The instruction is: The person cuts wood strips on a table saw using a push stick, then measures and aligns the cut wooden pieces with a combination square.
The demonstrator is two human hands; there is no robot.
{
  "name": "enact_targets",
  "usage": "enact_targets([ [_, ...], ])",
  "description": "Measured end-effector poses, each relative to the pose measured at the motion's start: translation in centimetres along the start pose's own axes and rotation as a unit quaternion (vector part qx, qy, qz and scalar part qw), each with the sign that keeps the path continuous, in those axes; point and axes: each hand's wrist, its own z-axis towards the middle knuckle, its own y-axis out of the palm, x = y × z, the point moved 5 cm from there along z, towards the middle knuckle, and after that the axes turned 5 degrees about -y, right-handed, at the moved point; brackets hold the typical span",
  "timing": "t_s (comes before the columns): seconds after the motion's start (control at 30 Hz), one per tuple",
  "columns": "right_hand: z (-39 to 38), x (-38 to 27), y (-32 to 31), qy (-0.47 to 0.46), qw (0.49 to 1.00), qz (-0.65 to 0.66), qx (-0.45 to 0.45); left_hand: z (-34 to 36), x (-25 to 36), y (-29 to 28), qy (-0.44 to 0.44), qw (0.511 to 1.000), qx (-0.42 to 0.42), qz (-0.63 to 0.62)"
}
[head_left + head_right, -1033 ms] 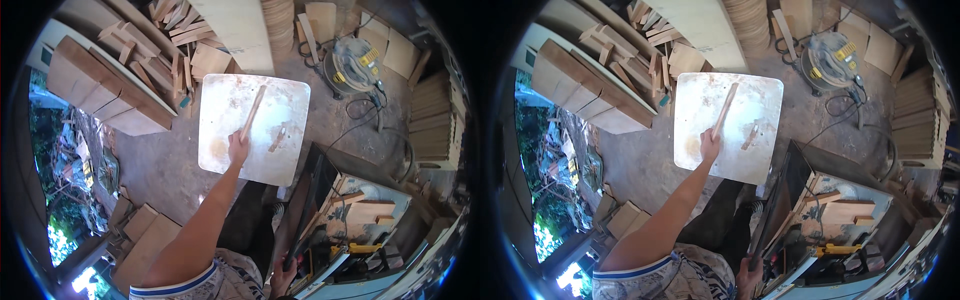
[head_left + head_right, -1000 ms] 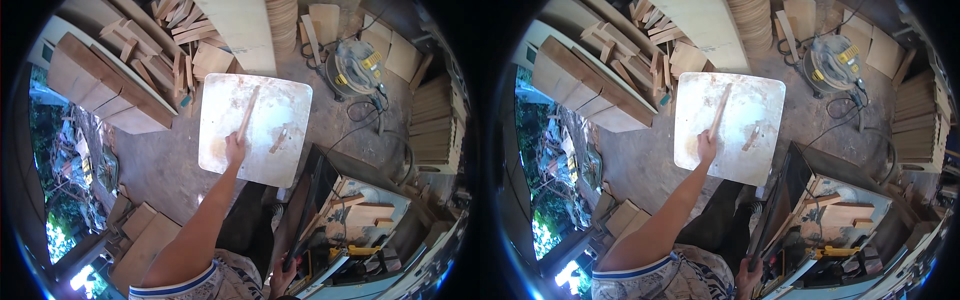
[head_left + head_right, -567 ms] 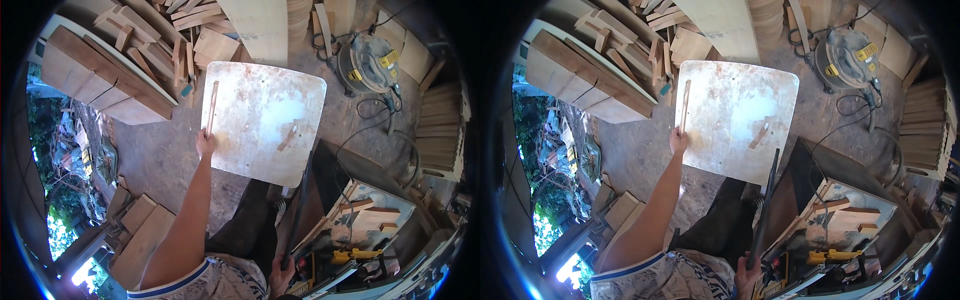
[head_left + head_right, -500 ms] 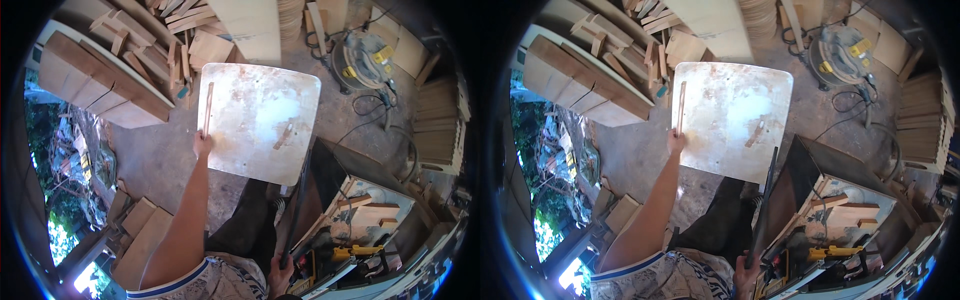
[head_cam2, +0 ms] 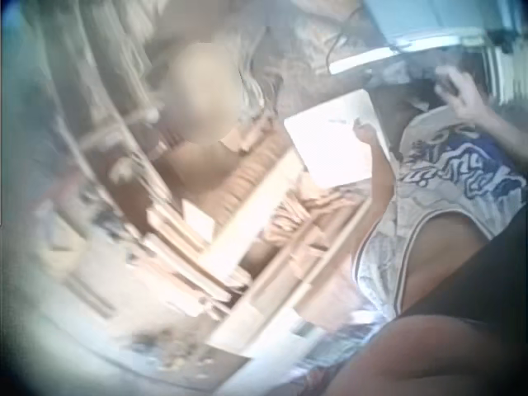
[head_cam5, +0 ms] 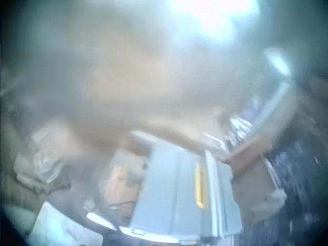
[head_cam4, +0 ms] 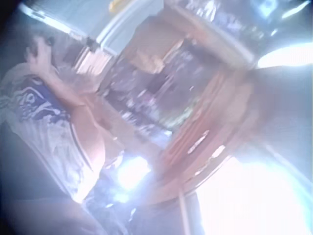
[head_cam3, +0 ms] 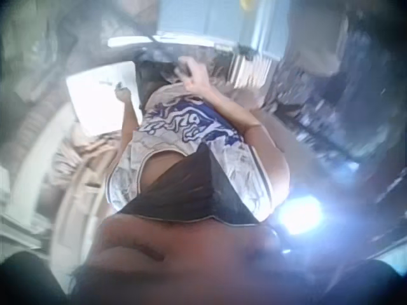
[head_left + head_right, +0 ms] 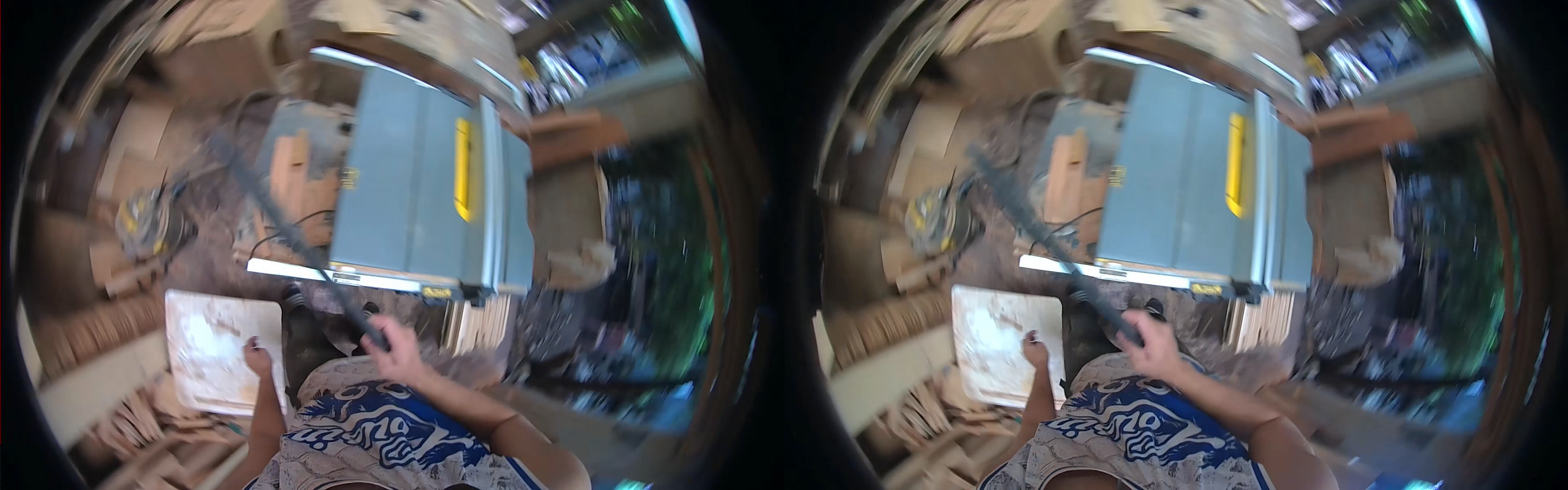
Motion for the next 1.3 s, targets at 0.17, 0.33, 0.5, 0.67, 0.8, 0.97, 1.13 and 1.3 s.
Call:
enact_targets([
  [0.17, -12.5, 11.3, -21.2, 0.155, 0.837, -0.114, 0.513, -5.2, 15.4, 10.5, -0.025, 0.933, -0.308, -0.186],
  [0.33, -34.5, 32.4, -32.1, 0.304, 0.696, -0.133, 0.636, -11.8, 22.3, 13.6, -0.018, 0.876, -0.47, -0.109],
  [0.5, -50.2, 50.8, -27.2, 0.64, 0.609, -0.1, 0.458, -17.8, 24.3, 13.9, 0.102, 0.853, -0.491, 0.141],
  [0.67, -53.5, 58.8, -23.1, 0.673, 0.618, -0.064, 0.401, -23.6, 26.1, 12.0, 0.175, 0.773, -0.452, 0.408],
  [0.8, -51.2, 65.0, -25.7, 0.507, 0.722, -0.146, 0.447, -33.0, 26.1, 20.4, 0.206, 0.729, -0.518, 0.396],
  [0.97, -51.3, 74.7, -30.1, 0.468, 0.742, -0.195, 0.439, -55.3, 25.8, 48.2, 0.04, 0.668, -0.73, 0.14],
  [1.13, -48.4, 80.2, -31.3, 0.42, 0.824, -0.135, 0.354, -60.9, 28.5, 67.2, -0.021, 0.794, -0.607, 0.03],
  [1.3, -52.8, 82.2, -29.7, 0.45, 0.821, -0.079, 0.342, -66.1, 28.9, 68.1, -0.106, 0.768, -0.629, 0.061],
])
